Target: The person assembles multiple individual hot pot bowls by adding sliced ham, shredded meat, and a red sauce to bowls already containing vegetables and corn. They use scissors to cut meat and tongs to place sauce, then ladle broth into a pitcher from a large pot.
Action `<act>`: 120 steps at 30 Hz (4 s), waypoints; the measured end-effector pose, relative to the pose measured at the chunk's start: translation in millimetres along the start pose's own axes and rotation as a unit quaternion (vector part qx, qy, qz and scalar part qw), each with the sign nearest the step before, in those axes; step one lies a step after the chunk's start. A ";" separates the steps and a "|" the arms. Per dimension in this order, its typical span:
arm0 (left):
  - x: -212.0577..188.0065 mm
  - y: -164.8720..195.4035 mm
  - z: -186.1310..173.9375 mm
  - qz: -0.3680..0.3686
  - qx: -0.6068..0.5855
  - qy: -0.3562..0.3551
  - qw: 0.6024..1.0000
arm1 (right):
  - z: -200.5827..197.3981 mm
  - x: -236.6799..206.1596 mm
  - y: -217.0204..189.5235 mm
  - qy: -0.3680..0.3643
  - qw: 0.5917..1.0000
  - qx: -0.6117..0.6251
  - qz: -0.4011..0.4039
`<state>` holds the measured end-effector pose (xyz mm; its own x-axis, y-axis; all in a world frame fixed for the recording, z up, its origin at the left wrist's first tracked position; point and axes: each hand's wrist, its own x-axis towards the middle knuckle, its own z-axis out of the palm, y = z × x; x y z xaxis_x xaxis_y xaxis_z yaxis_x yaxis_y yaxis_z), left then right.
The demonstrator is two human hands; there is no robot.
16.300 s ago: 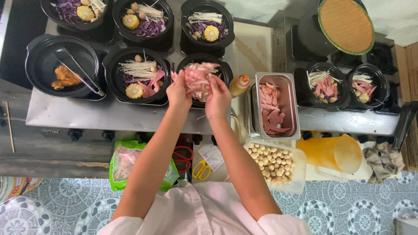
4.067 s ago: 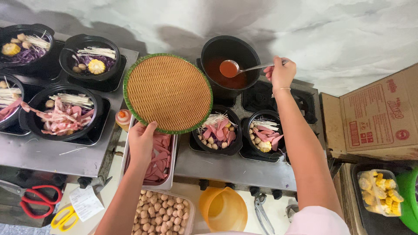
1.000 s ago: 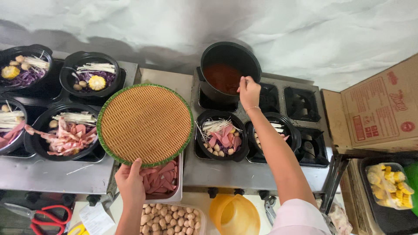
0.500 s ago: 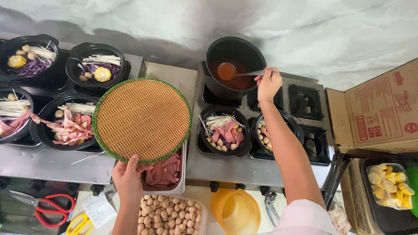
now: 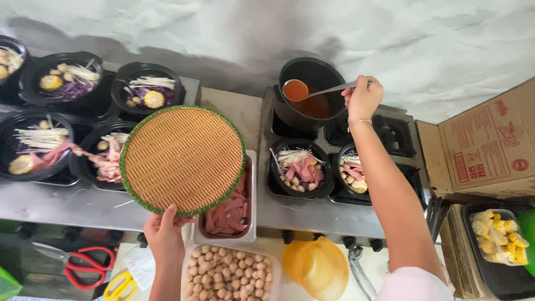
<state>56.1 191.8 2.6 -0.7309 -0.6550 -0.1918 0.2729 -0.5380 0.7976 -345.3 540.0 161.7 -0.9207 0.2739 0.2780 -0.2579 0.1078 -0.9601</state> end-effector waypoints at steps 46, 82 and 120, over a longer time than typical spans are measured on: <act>3.6 40.8 -51.8 0.012 -0.010 -0.011 1.000 | -1.9 -110.5 6.1 0.010 0.988 0.151 -0.012; -26.9 -3.6 8.1 0.033 0.025 0.029 0.999 | -31.4 1.3 97.6 0.036 0.983 -0.110 -0.141; -25.8 172.7 -259.0 0.160 -0.025 0.171 0.972 | 276.8 -366.6 6.0 -0.409 0.884 -0.082 -0.211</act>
<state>284.1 -21.7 -2.8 -0.3549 -0.9267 -0.1234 0.4883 -0.2963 0.8208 -90.4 175.7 46.1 -0.6734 -0.5994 0.4328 -0.6451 0.1903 -0.7400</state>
